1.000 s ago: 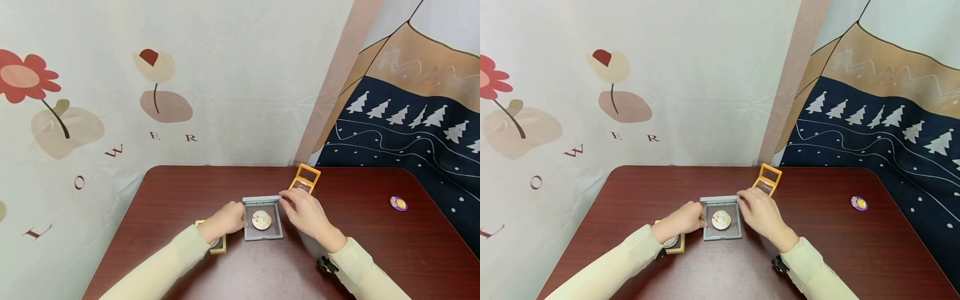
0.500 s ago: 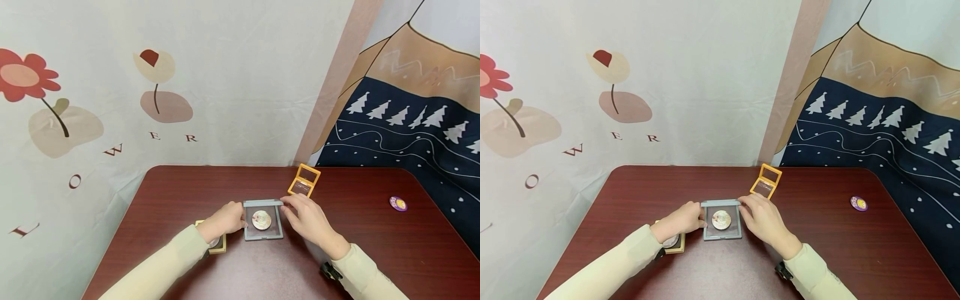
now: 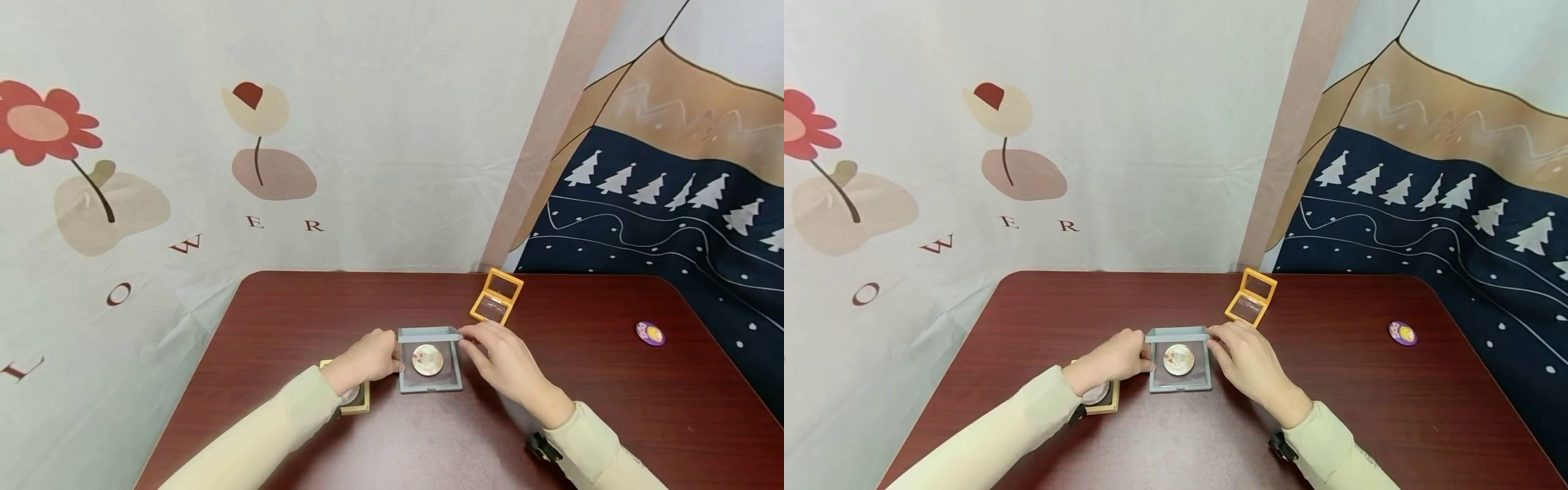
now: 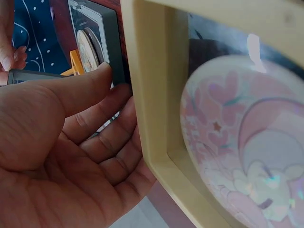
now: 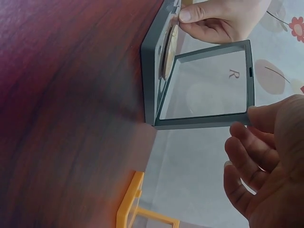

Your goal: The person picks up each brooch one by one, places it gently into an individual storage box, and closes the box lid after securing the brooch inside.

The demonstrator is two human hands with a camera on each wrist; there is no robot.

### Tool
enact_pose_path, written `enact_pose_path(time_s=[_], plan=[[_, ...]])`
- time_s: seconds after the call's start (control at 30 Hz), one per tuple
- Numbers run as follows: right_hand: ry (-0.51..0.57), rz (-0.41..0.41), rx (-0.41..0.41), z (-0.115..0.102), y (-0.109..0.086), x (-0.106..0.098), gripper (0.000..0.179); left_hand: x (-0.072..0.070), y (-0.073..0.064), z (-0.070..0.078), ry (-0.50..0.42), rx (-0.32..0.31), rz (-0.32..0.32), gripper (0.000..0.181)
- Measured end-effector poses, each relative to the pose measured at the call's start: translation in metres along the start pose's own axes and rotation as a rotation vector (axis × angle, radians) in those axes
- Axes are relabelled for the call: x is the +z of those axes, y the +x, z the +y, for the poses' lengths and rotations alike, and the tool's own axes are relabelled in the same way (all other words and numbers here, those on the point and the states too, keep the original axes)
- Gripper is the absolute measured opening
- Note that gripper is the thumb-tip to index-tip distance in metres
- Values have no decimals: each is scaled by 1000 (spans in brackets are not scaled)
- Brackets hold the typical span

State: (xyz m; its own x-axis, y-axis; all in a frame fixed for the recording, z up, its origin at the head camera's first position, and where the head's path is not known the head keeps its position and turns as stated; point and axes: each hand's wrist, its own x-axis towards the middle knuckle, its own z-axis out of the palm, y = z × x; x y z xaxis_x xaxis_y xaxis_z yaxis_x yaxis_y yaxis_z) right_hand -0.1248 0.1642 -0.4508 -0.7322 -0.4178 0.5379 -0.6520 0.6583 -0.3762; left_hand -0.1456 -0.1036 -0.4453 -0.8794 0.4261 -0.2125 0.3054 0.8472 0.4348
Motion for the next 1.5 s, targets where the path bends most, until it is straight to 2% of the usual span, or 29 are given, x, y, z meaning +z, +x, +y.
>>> enact_pose_path(time_s=[0.33, 0.63, 0.93, 1.0, 1.13, 1.2, 1.3, 1.33, 1.37, 1.5], plan=[[17, -68, 45, -5, -6, -2, 21, -3, 2, -3, -5, -44, -12, 31], [-2, -114, 61, -9, -16, -1, 23, -4, -1, -3, 11, -22, -9, 31], [-17, -121, -9, -13, -23, 1, 28, -3, 0, -6, 19, 12, -2, 41], [-15, -119, -25, -13, -24, 2, 28, 1, 2, -11, 22, 36, 15, 44], [-27, -126, -57, -13, -27, 3, 24, 1, 0, -10, 9, 24, 9, 47], [-34, -136, -69, -13, -28, 4, 21, -2, -3, -5, -3, -9, -15, 48], [-38, -149, -82, -13, -30, 5, 19, -2, -4, -3, 4, -26, -28, 48], [-41, -153, -83, -13, -30, 6, 19, -1, -4, -3, 4, -23, -28, 47], [-42, -156, -85, -13, -31, 6, 19, 6, 0, -11, 17, -6, -13, 46], [-48, -166, -87, -13, -32, 7, 19, 6, 0, -12, 16, 20, -1, 48]])
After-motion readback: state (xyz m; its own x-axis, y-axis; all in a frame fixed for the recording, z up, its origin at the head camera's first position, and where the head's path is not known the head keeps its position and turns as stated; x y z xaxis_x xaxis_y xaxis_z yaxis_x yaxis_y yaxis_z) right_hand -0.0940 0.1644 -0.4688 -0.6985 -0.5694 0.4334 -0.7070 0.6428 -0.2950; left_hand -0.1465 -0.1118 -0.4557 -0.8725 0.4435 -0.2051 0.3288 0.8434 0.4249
